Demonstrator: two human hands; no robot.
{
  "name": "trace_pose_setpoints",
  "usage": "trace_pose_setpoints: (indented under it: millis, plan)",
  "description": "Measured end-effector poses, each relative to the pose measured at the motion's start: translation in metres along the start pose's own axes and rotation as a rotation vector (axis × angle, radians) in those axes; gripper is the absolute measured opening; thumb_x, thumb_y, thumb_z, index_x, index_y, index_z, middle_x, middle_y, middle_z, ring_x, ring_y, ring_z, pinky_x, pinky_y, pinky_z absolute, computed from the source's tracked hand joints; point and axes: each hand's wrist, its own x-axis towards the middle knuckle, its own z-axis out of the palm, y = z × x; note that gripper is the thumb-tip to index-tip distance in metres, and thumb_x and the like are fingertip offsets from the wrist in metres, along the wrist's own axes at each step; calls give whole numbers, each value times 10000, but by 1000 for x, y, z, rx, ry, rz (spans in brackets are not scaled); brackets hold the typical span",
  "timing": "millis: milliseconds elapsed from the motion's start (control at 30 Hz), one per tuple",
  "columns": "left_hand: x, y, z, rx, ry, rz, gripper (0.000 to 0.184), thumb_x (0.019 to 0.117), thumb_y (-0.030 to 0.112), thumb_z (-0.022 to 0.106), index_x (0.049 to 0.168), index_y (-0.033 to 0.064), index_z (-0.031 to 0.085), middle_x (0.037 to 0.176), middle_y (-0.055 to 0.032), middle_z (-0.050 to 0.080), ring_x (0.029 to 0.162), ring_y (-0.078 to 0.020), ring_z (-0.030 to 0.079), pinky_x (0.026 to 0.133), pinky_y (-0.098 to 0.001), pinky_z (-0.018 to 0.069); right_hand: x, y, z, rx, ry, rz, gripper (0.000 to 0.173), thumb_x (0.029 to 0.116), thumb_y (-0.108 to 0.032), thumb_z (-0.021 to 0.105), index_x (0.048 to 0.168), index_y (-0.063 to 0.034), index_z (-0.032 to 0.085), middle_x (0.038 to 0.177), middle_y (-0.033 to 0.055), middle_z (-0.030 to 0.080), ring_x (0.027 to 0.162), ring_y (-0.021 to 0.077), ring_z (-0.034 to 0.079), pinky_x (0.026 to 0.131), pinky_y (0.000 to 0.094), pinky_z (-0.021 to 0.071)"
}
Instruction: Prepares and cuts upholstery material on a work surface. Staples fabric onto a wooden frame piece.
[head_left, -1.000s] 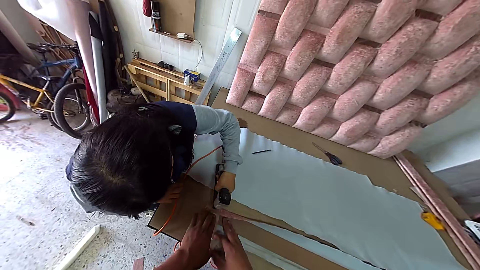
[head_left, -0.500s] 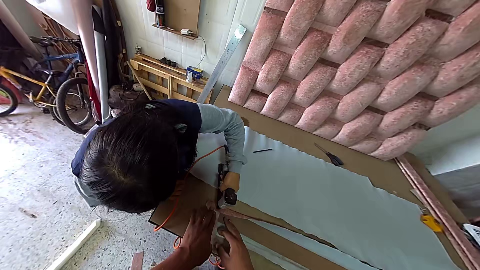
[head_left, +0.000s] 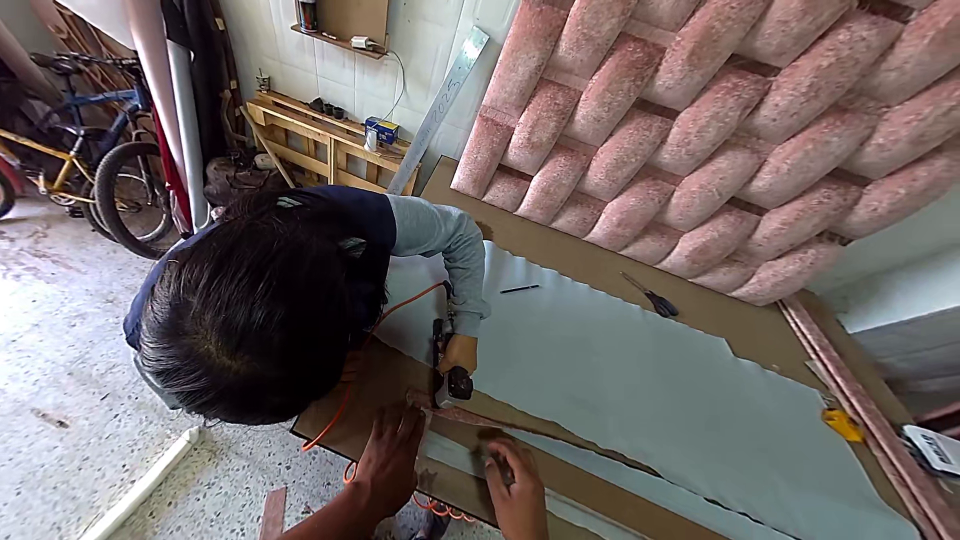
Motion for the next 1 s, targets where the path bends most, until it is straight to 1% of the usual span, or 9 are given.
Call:
trace_pose_setpoints:
  millis: [233,367,500,633,667,733,833,900,1000]
  plan:
    - [0,1,1,10,-9,-10,926,881,362,711,1641,131,234,1720,-76,189,1565,-368,193,1200,-685,191,8,26,-1,-43,102,2,297,890,-247,611,1112,-123,763,1221,62,699,1172,242,624,1016,476,502]
    - [0,3,-1,-10,-6,-16,920,876,362,718,1637,143,250,1718,-73,193,1559,-372,208,1193,-698,193,14,43,-15,-147,142,-20,299,864,-267,644,1114,-175,778,1252,46,684,1174,272,605,999,510,487]
    - [-4,5,-3,-85,82,-41,832,870,395,719,1591,158,379,1679,-82,301,1533,-359,283,1196,-666,233,34,47,-23,-319,115,-84,321,875,-320,683,1186,-283,757,1322,3,663,1241,291,590,945,584,493]
    - [-12,21,7,-103,192,-81,768,873,409,701,1569,227,432,1621,-67,408,1505,-330,347,1183,-617,302,46,62,-17,-360,42,-85,357,912,-369,671,1263,-334,728,1312,-23,661,1214,244,595,934,542,495]
    - [-13,27,8,-107,211,-77,719,885,409,692,1539,201,479,1604,-60,434,1501,-321,356,1182,-605,314,47,66,-16,-357,31,-78,341,926,-361,666,1258,-334,734,1286,-21,672,1198,245,600,937,544,491]
    - [-11,41,12,-128,263,-41,552,909,379,671,1408,149,618,1573,-35,485,1488,-287,386,1181,-556,344,48,74,-14,-332,47,-108,243,941,-317,659,1154,-328,776,1186,-35,711,1152,245,619,926,535,495]
    - [7,74,16,-181,339,43,434,923,302,661,1328,148,681,1455,-36,604,1432,-250,476,1195,-488,372,41,86,-12,-265,81,-186,184,930,-275,653,1030,-316,802,1083,-63,730,1102,217,630,900,517,490]
    - [25,99,23,-191,335,75,448,943,307,640,1370,172,656,1477,-28,587,1445,-234,463,1201,-460,379,34,92,-12,-222,69,-219,179,932,-280,654,1028,-307,803,1088,-73,720,1100,194,622,894,491,493]
    - [45,132,38,-153,180,98,690,913,325,671,1544,134,466,1622,-95,416,1542,-277,309,1268,-509,228,24,92,-14,-261,35,-230,212,941,-309,640,1089,-317,792,1170,-64,707,1133,193,629,888,495,521]
